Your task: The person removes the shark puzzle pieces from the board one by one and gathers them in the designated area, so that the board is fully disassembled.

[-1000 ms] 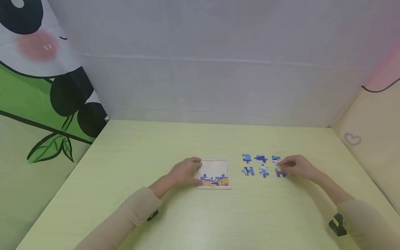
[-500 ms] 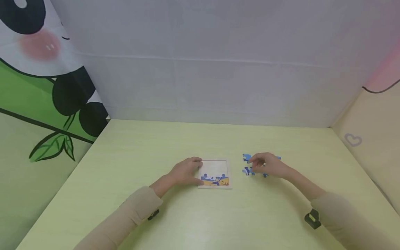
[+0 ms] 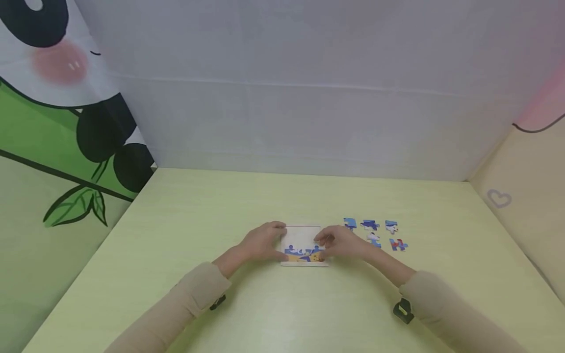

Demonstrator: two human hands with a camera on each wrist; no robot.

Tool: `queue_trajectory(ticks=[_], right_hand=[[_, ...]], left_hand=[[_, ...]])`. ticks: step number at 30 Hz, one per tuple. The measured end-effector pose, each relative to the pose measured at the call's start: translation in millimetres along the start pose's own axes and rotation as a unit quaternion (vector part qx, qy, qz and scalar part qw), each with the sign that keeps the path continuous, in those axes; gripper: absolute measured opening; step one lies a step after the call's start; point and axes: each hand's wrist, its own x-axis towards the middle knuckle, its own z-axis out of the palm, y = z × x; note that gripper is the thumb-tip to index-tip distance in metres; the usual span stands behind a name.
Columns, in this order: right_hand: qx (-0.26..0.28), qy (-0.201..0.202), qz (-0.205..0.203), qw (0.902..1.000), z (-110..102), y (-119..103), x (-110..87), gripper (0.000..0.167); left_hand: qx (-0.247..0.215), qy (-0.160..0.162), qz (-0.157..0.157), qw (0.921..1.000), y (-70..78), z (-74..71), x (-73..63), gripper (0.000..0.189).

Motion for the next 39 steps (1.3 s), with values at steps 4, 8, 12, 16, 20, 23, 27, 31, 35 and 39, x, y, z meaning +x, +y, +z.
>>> queue_trajectory(ticks=[4, 8, 12, 16, 20, 23, 27, 31, 35, 39], right_hand=[[-0.020, -0.002, 0.009, 0.9998, 6.1, -4.0, 2.4, 0.037], [-0.032, 0.000, 0.011, 0.9994, 7.4, -5.4, 2.7, 0.036], [-0.033, 0.010, 0.021, 0.9992, 8.4, -5.7, 1.9, 0.031], [-0.033, 0.010, 0.028, 0.9990, 8.0, -6.6, 1.8, 0.028], [-0.042, 0.001, 0.027, 0.9988, 6.7, -6.9, 3.9, 0.027], [-0.043, -0.005, 0.025, 0.9987, 6.5, -6.7, 5.9, 0.026], [-0.026, -0.007, 0.022, 0.9994, 7.0, -7.7, 5.5, 0.027], [-0.019, -0.002, 0.015, 0.9997, 7.9, -8.9, 3.4, 0.027], [-0.025, 0.000, 0.006, 0.9997, 8.3, -9.9, 1.6, 0.027], [-0.028, -0.005, -0.001, 0.9996, 7.7, -10.6, 0.7, 0.026]], left_hand=[[-0.004, 0.004, 0.005, 1.0000, -0.8, 0.6, 0.3, 0.067], [-0.003, 0.004, 0.008, 1.0000, -1.3, 0.7, 0.1, 0.067], [-0.003, 0.001, 0.006, 1.0000, -1.3, 0.6, 0.4, 0.068], [0.002, 0.000, 0.004, 1.0000, -2.1, 1.1, 1.4, 0.068], [-0.002, 0.001, 0.005, 1.0000, -1.7, 0.1, 1.7, 0.068], [-0.007, 0.000, 0.007, 1.0000, -1.3, -0.4, 1.4, 0.068], [-0.004, 0.001, 0.007, 1.0000, -1.3, 0.3, 1.1, 0.068], [-0.003, 0.001, 0.007, 1.0000, -2.1, 1.5, 1.6, 0.068], [-0.004, -0.001, 0.010, 0.9999, -2.3, 1.6, 1.6, 0.067], [-0.011, 0.004, 0.018, 0.9998, 0.0, 0.4, 1.2, 0.064]])
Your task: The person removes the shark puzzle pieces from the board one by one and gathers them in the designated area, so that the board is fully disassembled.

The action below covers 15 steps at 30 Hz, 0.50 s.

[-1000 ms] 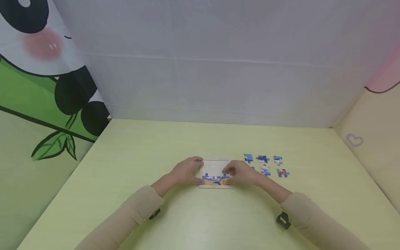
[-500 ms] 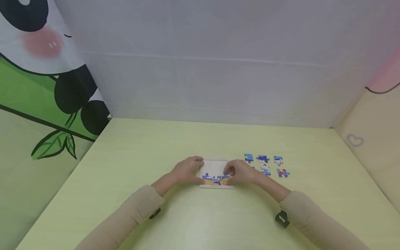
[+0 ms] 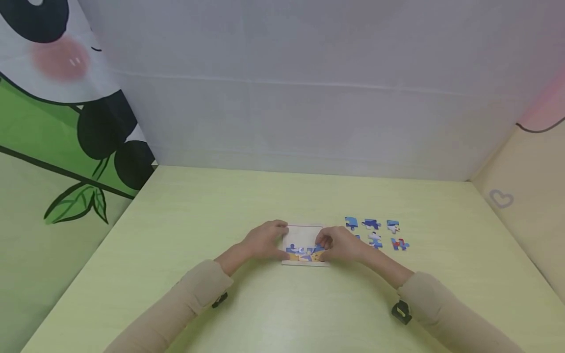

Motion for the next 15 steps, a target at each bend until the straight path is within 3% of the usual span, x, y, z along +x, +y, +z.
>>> queue_trajectory(ticks=[6, 15], right_hand=[[-0.003, -0.004, -0.014, 0.9999, -1.3, 2.4, 0.1, 0.025], [-0.009, -0.004, -0.031, 0.9995, 0.1, 6.8, 1.3, 0.026]], left_hand=[[0.018, 0.015, 0.006, 0.9997, 12.7, 0.3, 4.5, 0.056], [0.033, 0.015, -0.046, 0.9983, 24.8, 6.3, 13.4, 0.058]])
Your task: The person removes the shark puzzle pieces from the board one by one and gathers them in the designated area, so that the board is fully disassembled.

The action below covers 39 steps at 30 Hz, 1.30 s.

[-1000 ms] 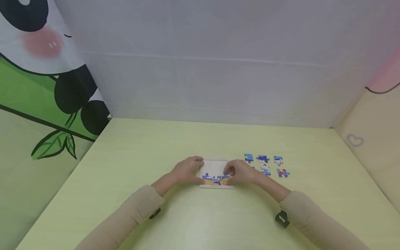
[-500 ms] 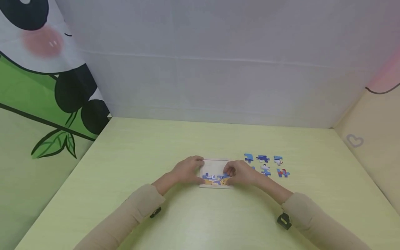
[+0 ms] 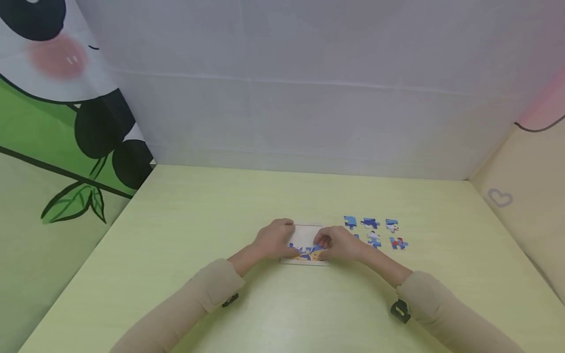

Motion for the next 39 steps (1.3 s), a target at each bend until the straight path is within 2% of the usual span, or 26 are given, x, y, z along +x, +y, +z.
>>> queue_trajectory(ticks=[3, 7, 12, 21, 28, 35, 39], right_hand=[[-0.003, 0.005, -0.001, 1.0000, -0.1, -1.0, -1.6, 0.026], [0.014, 0.010, 0.004, 0.9998, -1.9, -3.6, -4.5, 0.024], [0.042, 0.011, -0.008, 0.9990, -4.8, -3.1, -6.7, 0.019], [0.063, 0.027, -0.031, 0.9972, -14.4, 1.1, -13.9, 0.017], [0.059, 0.045, -0.011, 0.9972, -29.6, 14.0, -29.4, 0.019], [0.049, 0.054, 0.005, 0.9973, -40.2, 31.0, -48.6, 0.020], [0.043, 0.053, 0.012, 0.9976, -42.9, 37.3, -59.3, 0.020]], left_hand=[[0.001, 0.002, -0.008, 1.0000, 1.1, 1.4, 0.1, 0.061], [0.000, 0.005, -0.009, 0.9999, 1.7, 2.7, 0.0, 0.063], [-0.002, 0.004, -0.010, 0.9999, 0.5, 4.9, 1.4, 0.064], [0.010, -0.005, 0.003, 0.9999, -7.9, 6.4, 2.5, 0.070], [0.008, -0.008, 0.012, 0.9999, -15.4, 3.7, -1.9, 0.067], [0.025, -0.008, 0.019, 0.9995, -21.9, 0.0, -8.8, 0.050], [0.015, -0.013, 0.020, 0.9996, -23.7, -2.3, -13.3, 0.054]])
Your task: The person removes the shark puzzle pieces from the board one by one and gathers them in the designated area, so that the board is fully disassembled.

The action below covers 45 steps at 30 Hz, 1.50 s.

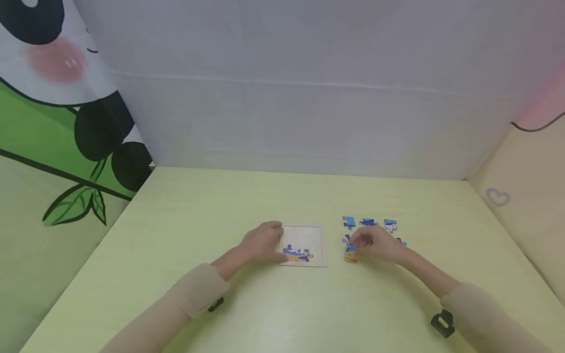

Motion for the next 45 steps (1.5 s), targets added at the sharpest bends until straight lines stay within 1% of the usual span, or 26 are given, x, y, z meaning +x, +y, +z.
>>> queue_trajectory(ticks=[5, 8, 12, 17, 22, 29, 33, 41, 45], right_hand=[[0.014, -0.004, 0.011, 0.9998, -3.0, 4.1, -8.9, 0.021], [0.035, -0.016, 0.023, 0.9990, -2.3, 5.6, -12.4, 0.020], [0.048, -0.029, 0.038, 0.9977, 1.9, 6.7, -15.0, 0.019], [0.037, -0.029, 0.041, 0.9980, 5.8, 4.6, -14.9, 0.019], [0.014, -0.028, 0.031, 0.9990, 6.2, 1.6, -12.1, 0.019], [0.000, -0.045, 0.021, 0.9988, 2.8, 2.4, -8.0, 0.018], [-0.008, -0.048, 0.026, 0.9985, 2.1, 5.4, -6.2, 0.017], [0.003, -0.040, 0.035, 0.9986, 2.4, 8.3, -6.1, 0.017], [-0.012, -0.033, 0.023, 0.9991, 2.4, 9.2, -4.5, 0.017]], left_hand=[[-0.015, -0.004, -0.005, 0.9999, -1.2, -1.2, -4.5, 0.062], [-0.020, -0.006, -0.010, 0.9997, -0.7, -2.1, -6.6, 0.067], [-0.023, -0.009, -0.011, 0.9996, -0.2, -2.6, -8.1, 0.070], [-0.020, -0.008, -0.010, 0.9997, 0.3, -3.1, -8.3, 0.067], [-0.021, -0.007, -0.008, 0.9997, 1.4, -4.3, -8.3, 0.065], [-0.023, -0.006, -0.007, 0.9997, 2.7, -4.1, -7.1, 0.066], [-0.027, -0.006, -0.005, 0.9996, 2.6, -2.7, -6.2, 0.067], [-0.027, -0.004, -0.010, 0.9996, 1.3, -0.5, -4.7, 0.068], [-0.021, -0.007, -0.010, 0.9997, 1.4, -1.0, -4.9, 0.069]])
